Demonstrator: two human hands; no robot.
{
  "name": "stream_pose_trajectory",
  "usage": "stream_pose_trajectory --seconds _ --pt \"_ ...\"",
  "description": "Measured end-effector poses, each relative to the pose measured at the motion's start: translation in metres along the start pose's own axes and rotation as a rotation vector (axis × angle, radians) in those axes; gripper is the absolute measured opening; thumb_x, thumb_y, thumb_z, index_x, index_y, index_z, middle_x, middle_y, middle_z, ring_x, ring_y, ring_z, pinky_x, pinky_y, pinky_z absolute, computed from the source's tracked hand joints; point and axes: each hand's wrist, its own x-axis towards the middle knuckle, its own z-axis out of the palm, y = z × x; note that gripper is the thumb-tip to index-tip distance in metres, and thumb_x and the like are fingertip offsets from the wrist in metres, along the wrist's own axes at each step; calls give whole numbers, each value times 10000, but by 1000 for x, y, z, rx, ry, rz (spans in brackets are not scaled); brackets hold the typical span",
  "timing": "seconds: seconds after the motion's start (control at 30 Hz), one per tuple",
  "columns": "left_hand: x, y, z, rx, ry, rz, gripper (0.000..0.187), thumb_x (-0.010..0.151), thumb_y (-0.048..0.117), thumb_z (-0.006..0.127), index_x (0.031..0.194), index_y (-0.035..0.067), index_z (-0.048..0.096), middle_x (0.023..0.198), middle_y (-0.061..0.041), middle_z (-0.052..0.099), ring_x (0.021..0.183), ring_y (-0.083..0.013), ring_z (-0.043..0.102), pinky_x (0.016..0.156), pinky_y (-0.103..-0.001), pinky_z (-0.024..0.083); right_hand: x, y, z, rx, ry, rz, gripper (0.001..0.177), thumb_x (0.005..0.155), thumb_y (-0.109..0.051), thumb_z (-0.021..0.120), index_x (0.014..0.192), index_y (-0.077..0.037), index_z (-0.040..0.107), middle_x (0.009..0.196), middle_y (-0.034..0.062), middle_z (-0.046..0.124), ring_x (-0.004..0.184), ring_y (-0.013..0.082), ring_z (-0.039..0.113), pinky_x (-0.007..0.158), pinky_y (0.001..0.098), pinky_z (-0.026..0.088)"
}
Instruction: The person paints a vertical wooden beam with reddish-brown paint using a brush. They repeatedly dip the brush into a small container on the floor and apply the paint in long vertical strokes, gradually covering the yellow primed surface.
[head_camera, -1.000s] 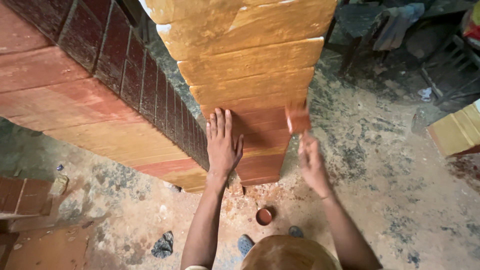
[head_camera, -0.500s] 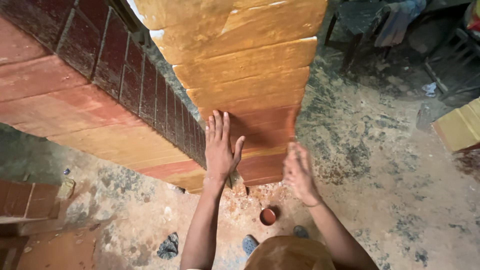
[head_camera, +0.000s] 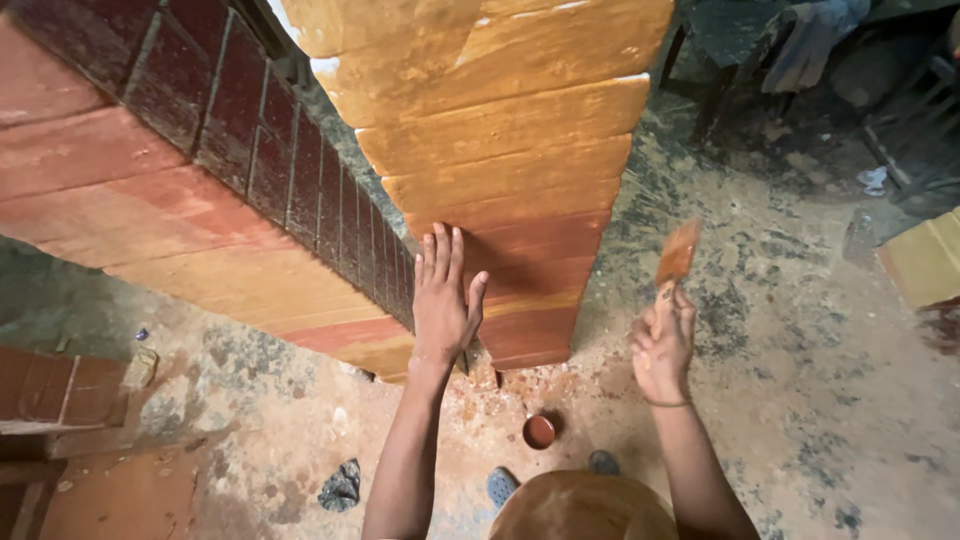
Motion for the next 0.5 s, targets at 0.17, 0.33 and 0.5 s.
stream_pose_trajectory --seconds 0.17,0.33,0.5 --pt "2 -1 1 30 1 21 690 1045 396 539 1603 53 325 1689 -206 229 1546 -439 239 1238 -535 233 -10 13 20 -120 -173 177 350 1036 -311 546 1365 -233 455 780 -57 456 507 26 379 400 170 338" --pt "1 -3 -1 32 -15 -2 668 1049 389 537 1607 77 341 1694 -176 246 1552 -415 254 1244 -535 237 -32 39 42 -318 -514 400 406 1026 -310 527 1408 -209 428 771 -56 463 505 16 373 398 155 353" --pt "2 -1 -3 29 -4 -1 657 1054 380 536 1607 79 347 1695 -166 253 1554 -402 258 1243 -539 239 -23 31 36 -239 -495 292 376 1052 -306 503 1397 -156 485 758 -20 492 479 46 381 350 174 347"
